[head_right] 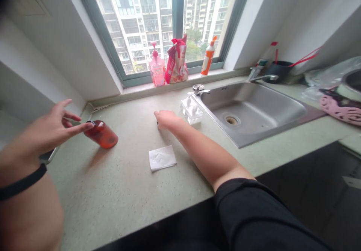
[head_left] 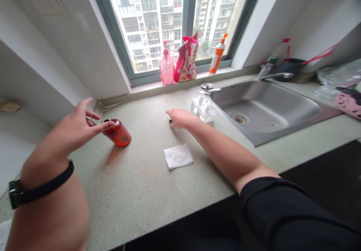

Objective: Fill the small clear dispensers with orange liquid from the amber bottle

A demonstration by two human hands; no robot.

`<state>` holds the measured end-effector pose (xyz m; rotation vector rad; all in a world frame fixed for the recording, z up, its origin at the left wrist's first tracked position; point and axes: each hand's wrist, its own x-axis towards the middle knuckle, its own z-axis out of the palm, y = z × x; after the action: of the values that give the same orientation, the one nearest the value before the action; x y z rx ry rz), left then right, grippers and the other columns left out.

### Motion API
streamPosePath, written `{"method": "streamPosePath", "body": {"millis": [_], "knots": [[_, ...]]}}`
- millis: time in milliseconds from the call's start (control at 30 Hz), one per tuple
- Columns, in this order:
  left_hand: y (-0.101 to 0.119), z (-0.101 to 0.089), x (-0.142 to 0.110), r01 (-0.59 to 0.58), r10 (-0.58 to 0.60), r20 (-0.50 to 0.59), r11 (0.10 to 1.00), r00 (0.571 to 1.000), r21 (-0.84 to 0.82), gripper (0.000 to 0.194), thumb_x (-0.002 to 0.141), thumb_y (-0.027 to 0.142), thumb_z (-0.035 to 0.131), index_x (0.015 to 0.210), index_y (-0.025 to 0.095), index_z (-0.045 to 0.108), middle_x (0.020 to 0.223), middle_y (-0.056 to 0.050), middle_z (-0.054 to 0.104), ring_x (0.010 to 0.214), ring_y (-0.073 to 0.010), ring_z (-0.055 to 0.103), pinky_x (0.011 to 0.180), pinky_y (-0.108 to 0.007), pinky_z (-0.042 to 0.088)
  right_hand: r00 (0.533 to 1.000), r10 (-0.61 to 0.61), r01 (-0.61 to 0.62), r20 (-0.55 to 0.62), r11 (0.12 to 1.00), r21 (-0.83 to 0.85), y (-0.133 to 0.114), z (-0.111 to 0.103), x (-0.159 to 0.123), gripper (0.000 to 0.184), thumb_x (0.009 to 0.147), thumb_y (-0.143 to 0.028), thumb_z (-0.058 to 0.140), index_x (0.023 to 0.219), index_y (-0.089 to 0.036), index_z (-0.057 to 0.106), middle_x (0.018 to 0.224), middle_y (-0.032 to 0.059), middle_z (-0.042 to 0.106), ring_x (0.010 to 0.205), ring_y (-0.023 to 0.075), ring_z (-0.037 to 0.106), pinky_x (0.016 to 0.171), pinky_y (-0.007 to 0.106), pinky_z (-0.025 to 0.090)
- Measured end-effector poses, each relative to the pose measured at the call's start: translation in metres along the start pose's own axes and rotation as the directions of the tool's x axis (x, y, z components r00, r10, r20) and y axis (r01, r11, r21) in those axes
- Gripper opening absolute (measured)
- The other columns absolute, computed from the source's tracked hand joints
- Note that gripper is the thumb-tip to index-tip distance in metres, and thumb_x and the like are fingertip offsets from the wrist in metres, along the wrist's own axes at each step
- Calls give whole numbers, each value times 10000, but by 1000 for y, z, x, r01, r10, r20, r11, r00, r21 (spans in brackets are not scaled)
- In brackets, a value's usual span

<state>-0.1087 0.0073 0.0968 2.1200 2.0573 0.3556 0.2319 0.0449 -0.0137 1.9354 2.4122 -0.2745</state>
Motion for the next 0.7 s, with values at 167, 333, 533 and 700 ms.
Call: {"method": "streamPosePath", "body": {"millis": [167, 333, 533, 700], "knots": [[19, -9, -30, -146, 158, -390, 987, 907, 61, 695, 863, 776, 591, 1364, 295, 612, 937, -15, 686, 806, -238, 667, 691, -322, 438, 996, 14, -9, -93, 998, 59, -8, -27, -13, 656, 982, -540, 690, 1546, -246, 530, 1469, 132, 689, 1246, 285, 693, 927, 335, 537], [40, 14, -34, -396, 397, -11, 917, 918, 49, 625, 865, 794, 479, 1198, 298, 661, 760, 17, 669, 671, -209, 632, 673, -335, 452, 980, 128, -109, -153, 986, 123, 27, -75, -42, 439, 973, -559, 707, 1231, -205, 739, 1231, 126, 785, 1130, 298, 712, 859, 352, 523], [62, 92, -27, -537, 502, 356, 844, 788, -3, 504, 949, 593, 580, 1291, 236, 682, 936, -72, 793, 805, -280, 754, 748, -375, 528, 889, 405, -383, -216, 914, 135, 94, -100, -64, 427, 953, -584, 691, 1127, -202, 765, 1167, 125, 778, 1020, 277, 703, 793, 337, 516], [66, 128, -32, -607, 512, 451, 789, 731, 90, 384, 999, 447, 552, 1257, 203, 695, 1081, -140, 816, 952, -329, 783, 792, -387, 546, 882, 469, -467, -40, 883, 52, 123, -86, -54, 561, 849, -673, 765, 1112, -178, 784, 1042, 141, 785, 898, 280, 725, 770, 364, 539]]}}
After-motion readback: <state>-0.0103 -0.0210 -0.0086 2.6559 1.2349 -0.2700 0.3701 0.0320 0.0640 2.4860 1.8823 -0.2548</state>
